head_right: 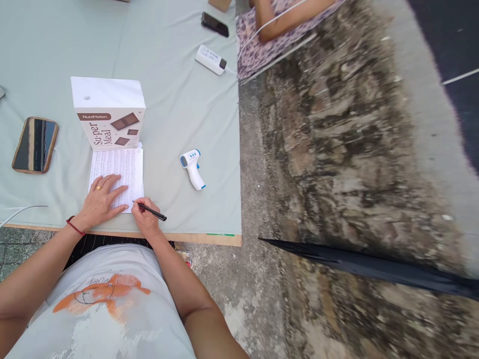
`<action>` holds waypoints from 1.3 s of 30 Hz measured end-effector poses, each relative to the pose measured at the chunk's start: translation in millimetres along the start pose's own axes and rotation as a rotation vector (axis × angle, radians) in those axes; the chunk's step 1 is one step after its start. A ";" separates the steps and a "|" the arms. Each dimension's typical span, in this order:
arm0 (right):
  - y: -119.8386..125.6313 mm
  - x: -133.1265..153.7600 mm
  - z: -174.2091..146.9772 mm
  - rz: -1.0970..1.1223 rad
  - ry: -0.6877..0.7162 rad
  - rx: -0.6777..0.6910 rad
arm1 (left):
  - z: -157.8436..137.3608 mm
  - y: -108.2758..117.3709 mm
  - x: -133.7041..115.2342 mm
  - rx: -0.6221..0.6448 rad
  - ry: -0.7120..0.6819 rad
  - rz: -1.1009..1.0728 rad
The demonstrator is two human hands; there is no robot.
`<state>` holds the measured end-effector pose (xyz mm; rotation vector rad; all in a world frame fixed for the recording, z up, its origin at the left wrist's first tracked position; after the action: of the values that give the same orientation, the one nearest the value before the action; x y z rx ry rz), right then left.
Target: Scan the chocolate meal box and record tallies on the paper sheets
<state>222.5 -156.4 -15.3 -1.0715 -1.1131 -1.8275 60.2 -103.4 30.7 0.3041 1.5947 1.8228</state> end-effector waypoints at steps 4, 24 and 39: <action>-1.2 -2.9 -1.1 -0.024 -0.022 0.010 | 0.1 0.1 -0.1 0.003 0.000 -0.011; 1.9 -1.6 -2.0 0.046 -0.075 -0.062 | 0.8 -1.8 1.9 0.072 0.038 -0.028; 4.2 1.0 -1.7 0.010 -0.070 -0.039 | 0.5 -1.8 2.6 0.069 0.041 -0.039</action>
<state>225.3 -159.6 -13.6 -1.1697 -1.1151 -1.8234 59.1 -101.3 28.4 0.2667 1.6833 1.7577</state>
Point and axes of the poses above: each hand's wrist, its own z-axis towards the middle knuckle, its own y-axis out of the back of the hand, x = y × z, the point moved 6 cm from there along z, towards the middle knuckle, and after that the axes turned 6 degrees about y, right-handed, at the moved point
